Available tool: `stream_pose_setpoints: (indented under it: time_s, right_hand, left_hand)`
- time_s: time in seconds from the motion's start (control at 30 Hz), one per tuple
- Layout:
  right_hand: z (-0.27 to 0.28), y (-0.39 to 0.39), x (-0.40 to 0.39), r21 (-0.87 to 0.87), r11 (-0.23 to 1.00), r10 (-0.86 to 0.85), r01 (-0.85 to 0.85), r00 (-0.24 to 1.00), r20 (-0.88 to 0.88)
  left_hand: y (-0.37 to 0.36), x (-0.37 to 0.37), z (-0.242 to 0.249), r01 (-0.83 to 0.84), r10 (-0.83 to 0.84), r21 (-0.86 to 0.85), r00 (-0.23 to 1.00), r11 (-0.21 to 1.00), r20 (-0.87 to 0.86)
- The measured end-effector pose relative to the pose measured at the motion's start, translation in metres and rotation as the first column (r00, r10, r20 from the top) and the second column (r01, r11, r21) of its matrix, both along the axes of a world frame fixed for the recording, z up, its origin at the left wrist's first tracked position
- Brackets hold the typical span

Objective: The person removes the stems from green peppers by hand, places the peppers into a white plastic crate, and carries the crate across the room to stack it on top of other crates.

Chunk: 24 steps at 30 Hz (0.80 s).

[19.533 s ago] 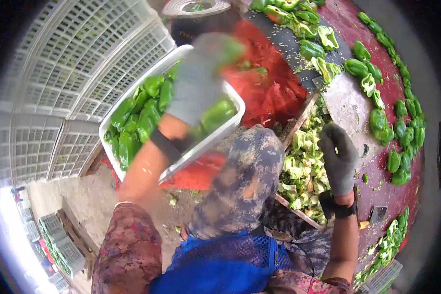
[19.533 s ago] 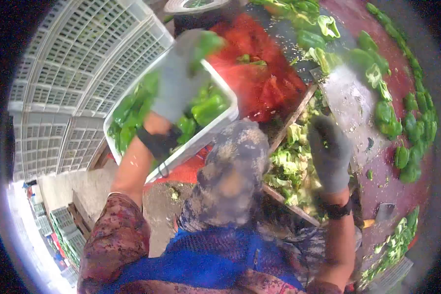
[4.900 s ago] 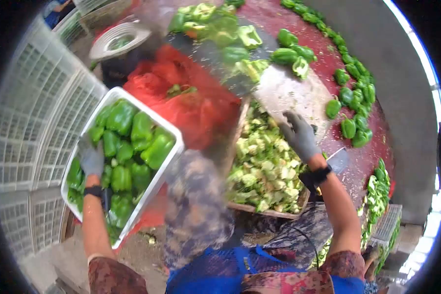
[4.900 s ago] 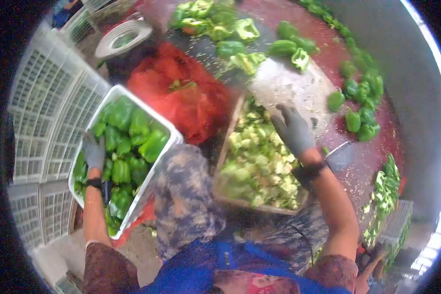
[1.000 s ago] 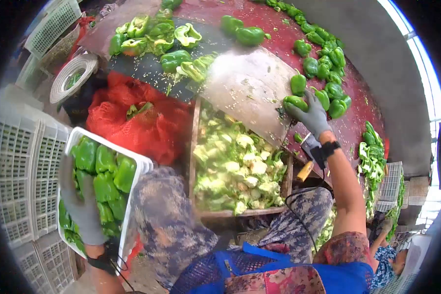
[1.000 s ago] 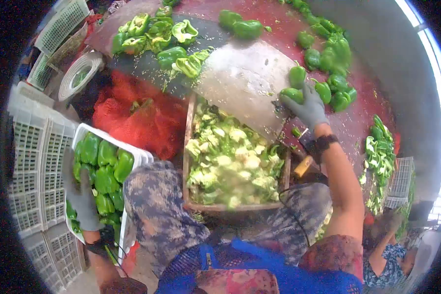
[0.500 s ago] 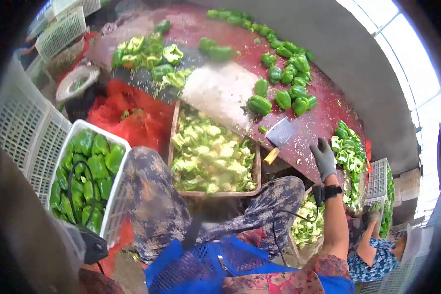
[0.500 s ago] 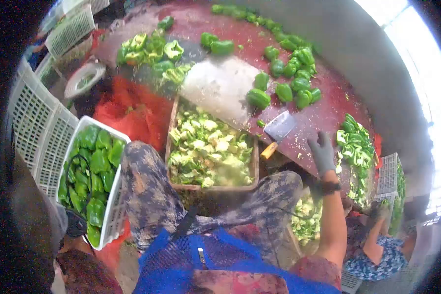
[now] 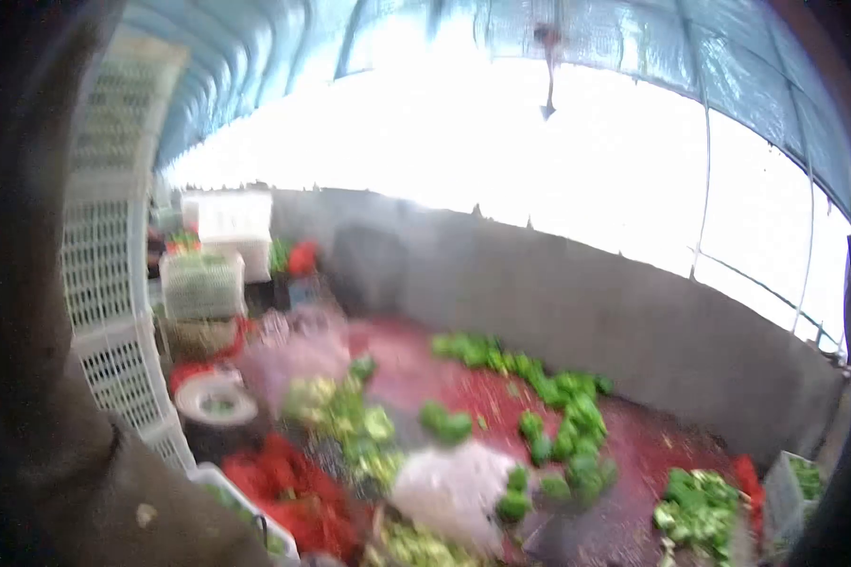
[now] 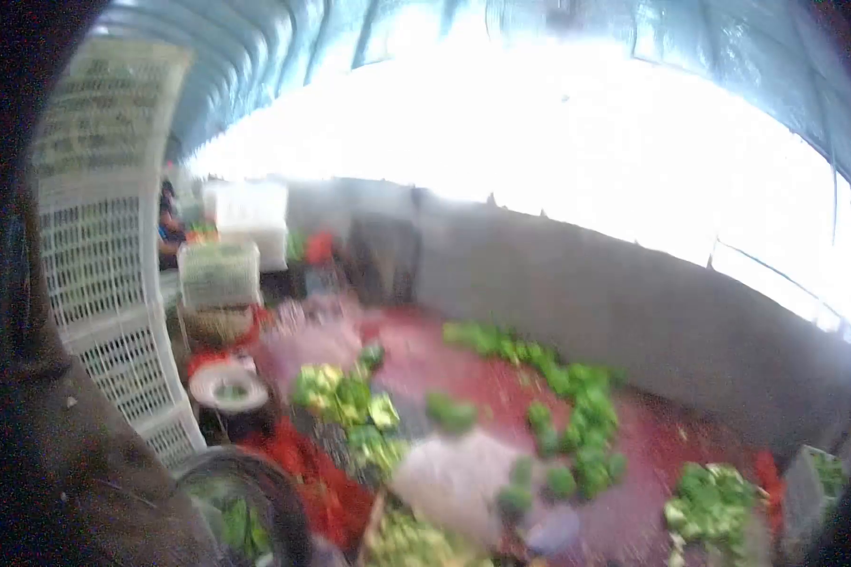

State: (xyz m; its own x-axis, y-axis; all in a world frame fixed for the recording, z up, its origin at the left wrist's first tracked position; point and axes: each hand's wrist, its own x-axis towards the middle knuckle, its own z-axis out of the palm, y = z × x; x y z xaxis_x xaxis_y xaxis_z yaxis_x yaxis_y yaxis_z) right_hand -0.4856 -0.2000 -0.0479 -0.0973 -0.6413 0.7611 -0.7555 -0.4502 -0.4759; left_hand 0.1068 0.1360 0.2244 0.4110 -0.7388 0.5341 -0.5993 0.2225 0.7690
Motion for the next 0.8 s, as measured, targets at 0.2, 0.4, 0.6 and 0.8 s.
stream_pose_setpoints:
  time_s: [0.2,0.4,0.6,0.8]
  right_hand:
    - [0.068,0.114,0.077,0.72,0.324,0.08,-0.614,0.776,0.626]
    - [-0.012,0.039,0.021,0.68,0.721,0.177,-0.13,0.984,0.001]
    - [0.014,-0.083,0.112,0.544,0.815,0.369,-0.199,0.902,-0.224]
    - [-0.036,-0.293,0.217,0.59,0.762,0.504,-0.268,0.818,-0.279]
  left_hand:
    - [-0.047,-0.011,-0.044,0.122,-0.129,0.174,0.991,0.977,0.026]
    - [-0.106,-0.06,-0.107,0.382,-0.31,0.4,0.922,0.833,-0.234]
    - [-0.18,-0.085,-0.191,0.576,-0.316,0.549,0.807,0.606,-0.499]
    - [-0.228,-0.088,-0.245,0.631,-0.139,0.66,0.757,0.408,-0.639]
